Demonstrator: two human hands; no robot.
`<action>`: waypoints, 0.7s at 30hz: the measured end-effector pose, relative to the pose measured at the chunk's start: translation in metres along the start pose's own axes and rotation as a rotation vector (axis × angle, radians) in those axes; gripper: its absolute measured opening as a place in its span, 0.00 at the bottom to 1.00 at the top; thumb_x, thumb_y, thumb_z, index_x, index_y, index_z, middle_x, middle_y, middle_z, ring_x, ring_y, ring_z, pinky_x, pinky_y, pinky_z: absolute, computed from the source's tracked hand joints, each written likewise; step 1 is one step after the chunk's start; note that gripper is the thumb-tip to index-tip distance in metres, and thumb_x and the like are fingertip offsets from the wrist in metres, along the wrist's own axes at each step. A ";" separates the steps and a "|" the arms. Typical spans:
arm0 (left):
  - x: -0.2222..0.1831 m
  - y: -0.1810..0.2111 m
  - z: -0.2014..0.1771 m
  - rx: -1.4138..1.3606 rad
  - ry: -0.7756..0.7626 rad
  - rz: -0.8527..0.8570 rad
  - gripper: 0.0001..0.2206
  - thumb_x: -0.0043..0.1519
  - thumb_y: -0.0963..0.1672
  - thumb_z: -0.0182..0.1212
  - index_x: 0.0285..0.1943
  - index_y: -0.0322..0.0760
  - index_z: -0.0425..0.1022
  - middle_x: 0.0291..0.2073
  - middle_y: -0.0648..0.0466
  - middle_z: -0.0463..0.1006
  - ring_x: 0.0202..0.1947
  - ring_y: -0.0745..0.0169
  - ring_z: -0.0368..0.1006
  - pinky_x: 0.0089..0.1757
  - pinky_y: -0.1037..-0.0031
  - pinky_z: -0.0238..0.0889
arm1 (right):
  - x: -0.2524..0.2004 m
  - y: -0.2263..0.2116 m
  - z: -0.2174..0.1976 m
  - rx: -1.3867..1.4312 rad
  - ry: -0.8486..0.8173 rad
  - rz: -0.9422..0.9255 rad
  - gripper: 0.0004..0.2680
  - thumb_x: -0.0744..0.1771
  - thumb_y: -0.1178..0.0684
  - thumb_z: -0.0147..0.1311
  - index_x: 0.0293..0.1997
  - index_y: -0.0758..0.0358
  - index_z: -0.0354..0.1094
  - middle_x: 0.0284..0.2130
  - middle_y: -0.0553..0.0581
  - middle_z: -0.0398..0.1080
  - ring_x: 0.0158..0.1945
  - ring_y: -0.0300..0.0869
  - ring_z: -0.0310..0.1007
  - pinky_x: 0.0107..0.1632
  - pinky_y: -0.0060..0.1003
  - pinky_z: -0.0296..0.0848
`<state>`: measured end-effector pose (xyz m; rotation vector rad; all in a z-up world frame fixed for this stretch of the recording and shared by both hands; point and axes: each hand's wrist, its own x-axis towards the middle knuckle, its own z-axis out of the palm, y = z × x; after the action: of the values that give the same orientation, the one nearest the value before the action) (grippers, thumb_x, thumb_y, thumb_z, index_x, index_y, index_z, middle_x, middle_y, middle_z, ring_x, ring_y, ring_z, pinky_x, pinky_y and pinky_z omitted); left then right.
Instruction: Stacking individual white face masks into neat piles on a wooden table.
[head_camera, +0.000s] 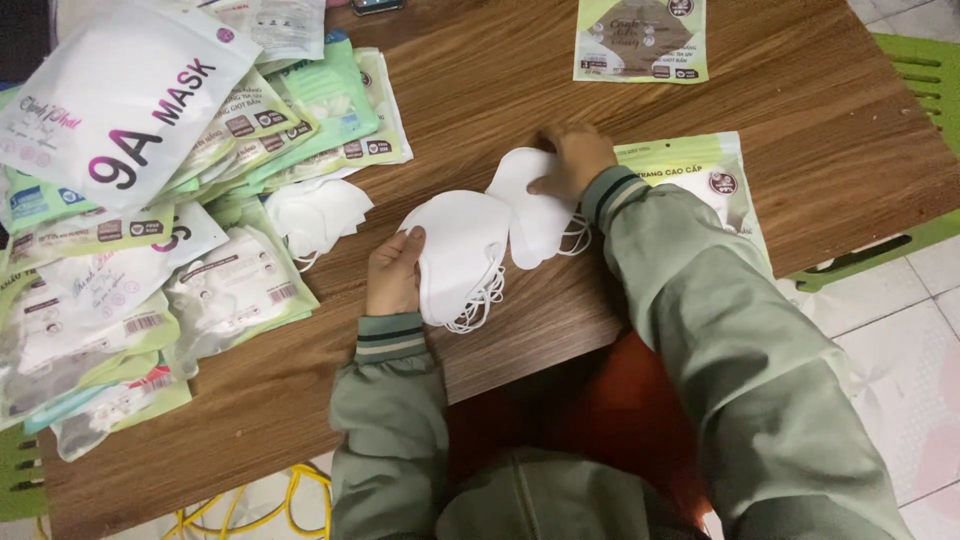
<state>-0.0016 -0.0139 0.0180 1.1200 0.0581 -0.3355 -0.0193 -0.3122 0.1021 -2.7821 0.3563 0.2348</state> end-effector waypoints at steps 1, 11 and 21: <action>0.000 0.000 0.000 0.001 -0.002 0.001 0.09 0.66 0.42 0.66 0.43 0.25 0.80 0.33 0.41 0.82 0.33 0.54 0.81 0.39 0.66 0.78 | 0.002 0.003 0.004 0.001 0.002 0.001 0.32 0.61 0.36 0.68 0.69 0.57 0.60 0.60 0.60 0.69 0.65 0.56 0.63 0.63 0.54 0.64; 0.012 -0.018 -0.015 -0.005 0.004 0.000 0.08 0.66 0.41 0.66 0.42 0.25 0.80 0.31 0.42 0.81 0.32 0.55 0.80 0.38 0.66 0.79 | 0.043 0.055 0.039 0.465 0.270 -0.096 0.11 0.61 0.55 0.68 0.45 0.58 0.74 0.38 0.61 0.75 0.46 0.58 0.76 0.48 0.50 0.72; 0.005 -0.009 -0.009 0.006 -0.019 -0.035 0.09 0.65 0.43 0.66 0.30 0.38 0.80 0.29 0.57 0.81 0.30 0.72 0.71 0.35 0.79 0.66 | -0.031 -0.013 -0.048 0.990 0.039 -0.087 0.17 0.62 0.58 0.65 0.54 0.56 0.65 0.47 0.54 0.74 0.45 0.44 0.78 0.46 0.41 0.83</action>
<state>0.0016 -0.0102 0.0053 1.1224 0.0607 -0.3779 -0.0401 -0.3101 0.1567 -1.8183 0.2573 -0.0274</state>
